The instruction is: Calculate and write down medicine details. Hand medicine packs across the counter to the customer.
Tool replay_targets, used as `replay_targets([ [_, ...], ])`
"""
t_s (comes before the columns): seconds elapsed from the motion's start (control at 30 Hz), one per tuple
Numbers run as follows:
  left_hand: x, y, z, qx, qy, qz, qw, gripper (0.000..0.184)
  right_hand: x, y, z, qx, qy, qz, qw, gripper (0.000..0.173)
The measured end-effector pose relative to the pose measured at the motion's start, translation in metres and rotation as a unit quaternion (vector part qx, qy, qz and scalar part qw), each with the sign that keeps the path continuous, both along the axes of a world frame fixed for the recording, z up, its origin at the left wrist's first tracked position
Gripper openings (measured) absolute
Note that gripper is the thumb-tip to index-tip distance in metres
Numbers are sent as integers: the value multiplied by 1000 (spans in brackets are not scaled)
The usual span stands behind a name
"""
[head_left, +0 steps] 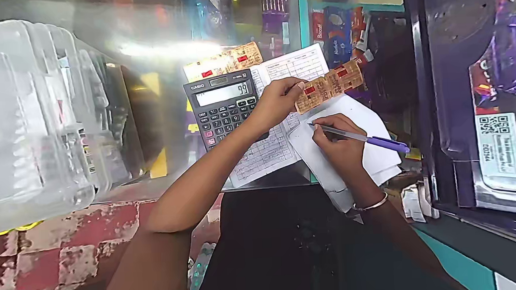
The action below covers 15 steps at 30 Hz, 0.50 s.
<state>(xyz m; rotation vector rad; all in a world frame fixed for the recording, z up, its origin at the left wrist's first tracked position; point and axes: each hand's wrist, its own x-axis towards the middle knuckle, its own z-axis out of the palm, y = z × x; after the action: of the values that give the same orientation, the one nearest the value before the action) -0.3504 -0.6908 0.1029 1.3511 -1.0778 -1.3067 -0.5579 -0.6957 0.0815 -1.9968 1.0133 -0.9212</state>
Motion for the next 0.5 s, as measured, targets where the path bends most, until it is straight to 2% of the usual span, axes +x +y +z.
replay_targets([
  [0.5, 0, 0, 2, 24, 69, 3, 997, 32, -2, 0, 1, -9, -5, 8, 1000, 12],
])
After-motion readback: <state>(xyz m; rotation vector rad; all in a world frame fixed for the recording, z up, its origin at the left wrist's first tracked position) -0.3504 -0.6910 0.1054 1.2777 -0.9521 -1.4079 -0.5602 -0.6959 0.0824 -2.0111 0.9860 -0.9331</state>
